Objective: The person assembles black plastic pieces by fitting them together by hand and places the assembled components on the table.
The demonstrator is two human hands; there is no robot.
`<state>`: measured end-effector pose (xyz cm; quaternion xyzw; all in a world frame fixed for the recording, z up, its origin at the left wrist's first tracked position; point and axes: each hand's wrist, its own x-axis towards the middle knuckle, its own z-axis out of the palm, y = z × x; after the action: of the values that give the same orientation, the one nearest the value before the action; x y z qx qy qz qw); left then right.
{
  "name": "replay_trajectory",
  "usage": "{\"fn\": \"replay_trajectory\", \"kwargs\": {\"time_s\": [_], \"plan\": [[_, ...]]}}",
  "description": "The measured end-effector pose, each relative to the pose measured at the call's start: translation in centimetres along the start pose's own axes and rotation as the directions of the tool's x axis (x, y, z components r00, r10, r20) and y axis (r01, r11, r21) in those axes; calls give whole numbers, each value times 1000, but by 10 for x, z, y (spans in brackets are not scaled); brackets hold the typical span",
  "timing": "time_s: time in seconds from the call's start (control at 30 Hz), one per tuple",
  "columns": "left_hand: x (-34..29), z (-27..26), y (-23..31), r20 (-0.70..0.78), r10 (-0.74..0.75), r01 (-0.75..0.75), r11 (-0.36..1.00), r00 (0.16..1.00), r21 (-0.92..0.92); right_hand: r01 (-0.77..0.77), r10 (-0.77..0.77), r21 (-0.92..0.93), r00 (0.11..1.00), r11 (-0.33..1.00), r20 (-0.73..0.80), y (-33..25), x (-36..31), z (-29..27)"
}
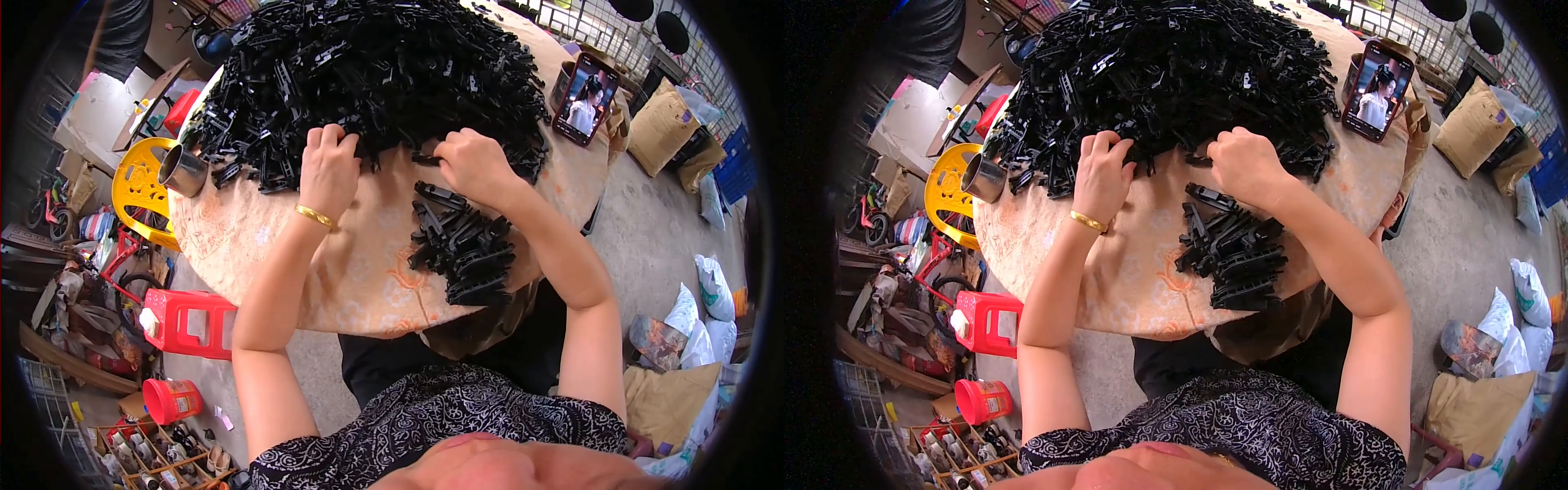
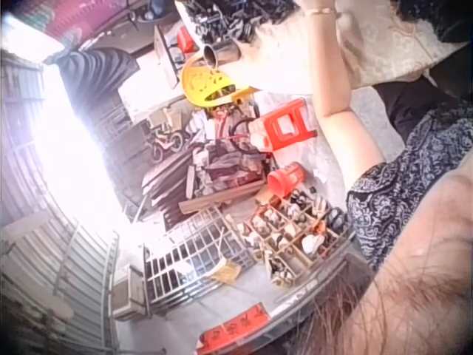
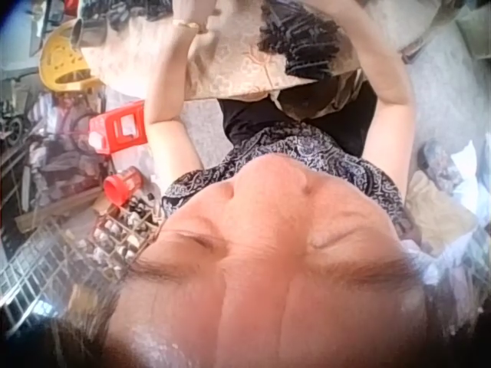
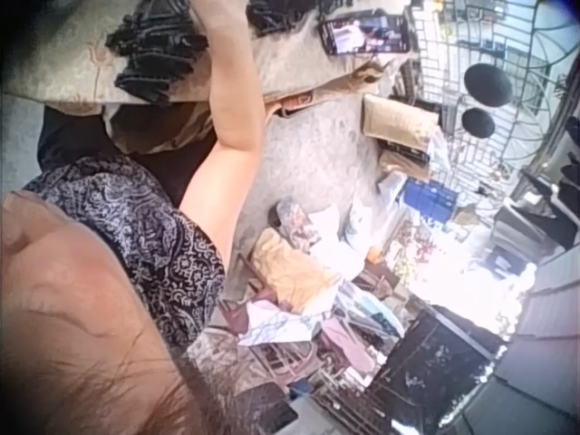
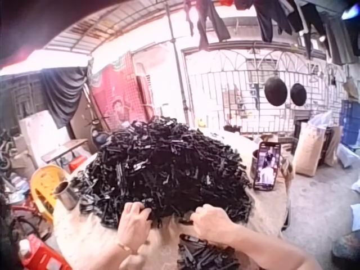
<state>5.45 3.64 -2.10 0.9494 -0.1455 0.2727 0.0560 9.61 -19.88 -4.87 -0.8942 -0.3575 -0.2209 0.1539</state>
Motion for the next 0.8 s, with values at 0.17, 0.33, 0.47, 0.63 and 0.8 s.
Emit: {"fn": "replay_trajectory", "kwargs": {"time_s": [0.17,0.33,0.47,0.63,0.8], "plan": [[6,10,-1,-30,48,-44,991,998,128,61,-56,103,997,993,-52,-1,1,-8],[3,15,-6,-53,56,-48,988,997,144,58,7,348,983,936,-181,-4,9,-13],[3,4,-2,-100,20,-22,999,995,-24,84,11,558,986,825,-164,-7,10,-12],[3,-6,11,134,-208,234,595,969,-769,-197,178,870,976,453,128,-16,11,-17],[-1,0,26,415,-152,382,-204,897,-901,-299,202,910,948,287,247,-17,13,-26]]}}
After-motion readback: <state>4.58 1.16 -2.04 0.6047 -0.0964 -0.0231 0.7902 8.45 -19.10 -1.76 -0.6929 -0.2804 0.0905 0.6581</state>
